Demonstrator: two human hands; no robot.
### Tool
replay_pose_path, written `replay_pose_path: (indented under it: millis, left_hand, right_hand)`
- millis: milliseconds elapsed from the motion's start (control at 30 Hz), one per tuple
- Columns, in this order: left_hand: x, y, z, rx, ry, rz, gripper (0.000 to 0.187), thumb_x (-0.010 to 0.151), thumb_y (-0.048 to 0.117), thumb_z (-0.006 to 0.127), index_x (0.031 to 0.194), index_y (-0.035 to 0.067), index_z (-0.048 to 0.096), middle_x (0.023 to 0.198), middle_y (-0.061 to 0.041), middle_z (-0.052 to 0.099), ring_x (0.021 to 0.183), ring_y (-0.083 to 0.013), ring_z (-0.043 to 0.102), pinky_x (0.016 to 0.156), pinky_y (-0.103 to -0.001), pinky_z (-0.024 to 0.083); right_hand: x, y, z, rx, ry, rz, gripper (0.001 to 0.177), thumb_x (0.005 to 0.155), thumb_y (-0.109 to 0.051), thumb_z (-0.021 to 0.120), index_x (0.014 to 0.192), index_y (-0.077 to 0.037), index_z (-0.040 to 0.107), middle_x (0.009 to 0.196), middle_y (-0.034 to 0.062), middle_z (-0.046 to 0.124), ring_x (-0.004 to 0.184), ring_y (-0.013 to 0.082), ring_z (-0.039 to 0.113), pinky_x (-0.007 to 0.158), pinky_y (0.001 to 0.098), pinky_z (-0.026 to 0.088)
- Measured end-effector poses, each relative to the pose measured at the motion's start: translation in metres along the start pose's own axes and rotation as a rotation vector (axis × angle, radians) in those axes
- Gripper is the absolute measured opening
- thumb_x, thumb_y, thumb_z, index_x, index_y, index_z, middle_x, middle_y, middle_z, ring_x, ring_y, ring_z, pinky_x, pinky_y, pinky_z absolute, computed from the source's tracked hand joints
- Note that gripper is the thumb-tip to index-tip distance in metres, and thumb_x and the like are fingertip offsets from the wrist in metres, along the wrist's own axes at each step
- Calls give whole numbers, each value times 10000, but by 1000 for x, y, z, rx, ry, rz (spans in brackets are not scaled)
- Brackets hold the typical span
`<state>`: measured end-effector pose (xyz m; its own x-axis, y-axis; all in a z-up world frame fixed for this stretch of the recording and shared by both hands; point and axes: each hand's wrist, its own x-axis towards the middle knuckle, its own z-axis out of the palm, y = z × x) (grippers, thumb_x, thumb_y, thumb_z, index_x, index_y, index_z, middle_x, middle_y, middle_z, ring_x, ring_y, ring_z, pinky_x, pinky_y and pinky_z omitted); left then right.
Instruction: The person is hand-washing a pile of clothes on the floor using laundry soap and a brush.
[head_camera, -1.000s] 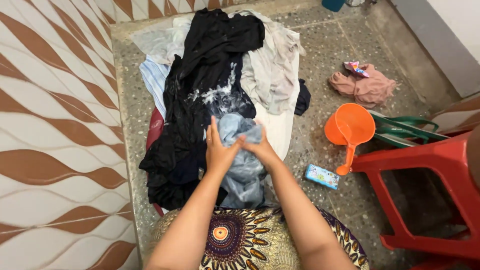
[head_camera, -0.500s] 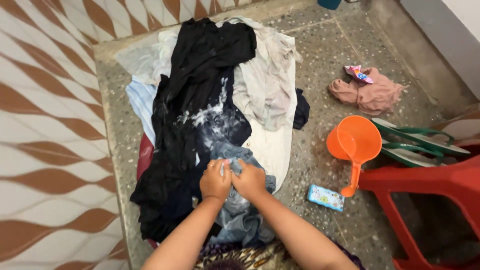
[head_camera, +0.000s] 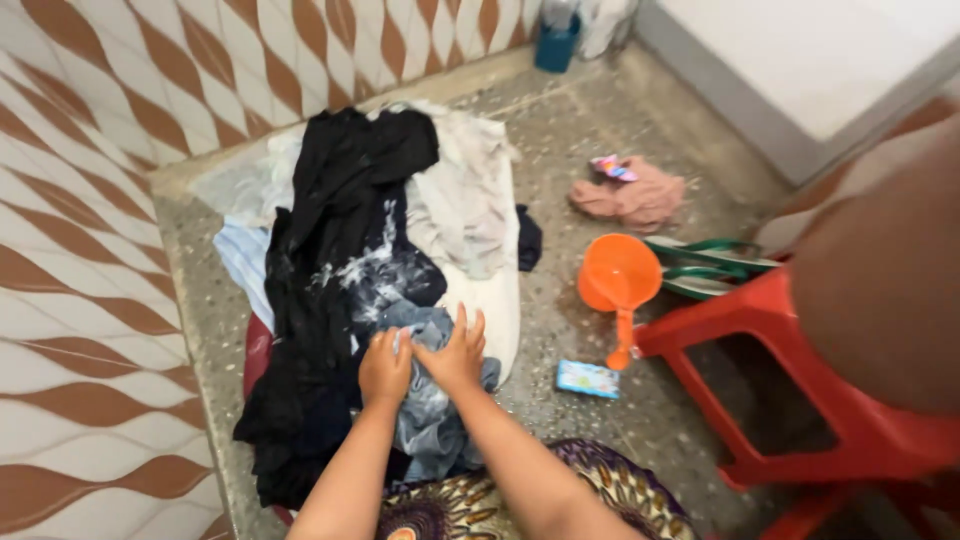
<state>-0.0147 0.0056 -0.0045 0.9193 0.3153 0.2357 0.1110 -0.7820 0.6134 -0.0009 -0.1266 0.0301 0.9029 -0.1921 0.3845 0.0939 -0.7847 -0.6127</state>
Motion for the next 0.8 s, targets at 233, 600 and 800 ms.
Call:
replay_pose_path:
  millis: [233, 600, 800]
  left_hand:
    - [-54, 34, -43, -122, -32, 127, 331, 954, 383, 619, 1072, 90, 716, 1100, -154, 700, 997, -392, 672, 828, -466, 537]
    - [-107, -7, -96, -229, 516, -256, 333, 1061, 267, 562, 1257, 19, 667, 1262, -236, 669, 1188, -413, 608, 1050, -467, 454]
    - [-101, -70, -50, -215, 309, -904, 685, 923, 555, 675, 1393, 60, 620, 1321, -271, 623, 1227, -444, 577, 1049, -510, 449]
  right_hand:
    - [-14, 77, -30, 609, -862, 444, 1368, 671, -375, 1010, 1488, 35, -8, 1397, 205, 553, 1261, 275, 595, 1084, 366, 463]
    - [-27, 17, -134, 1732, -589, 1073, 562, 707, -322, 711, 1198, -48, 699, 1107, 143, 768, 983, 337, 730, 910, 481, 574]
    - [32, -1, -218, 1965, -75, 890, 623, 738, -369, 684, 1306, -118, 642, 1269, 89, 697, 1154, 319, 665, 1033, 504, 517]
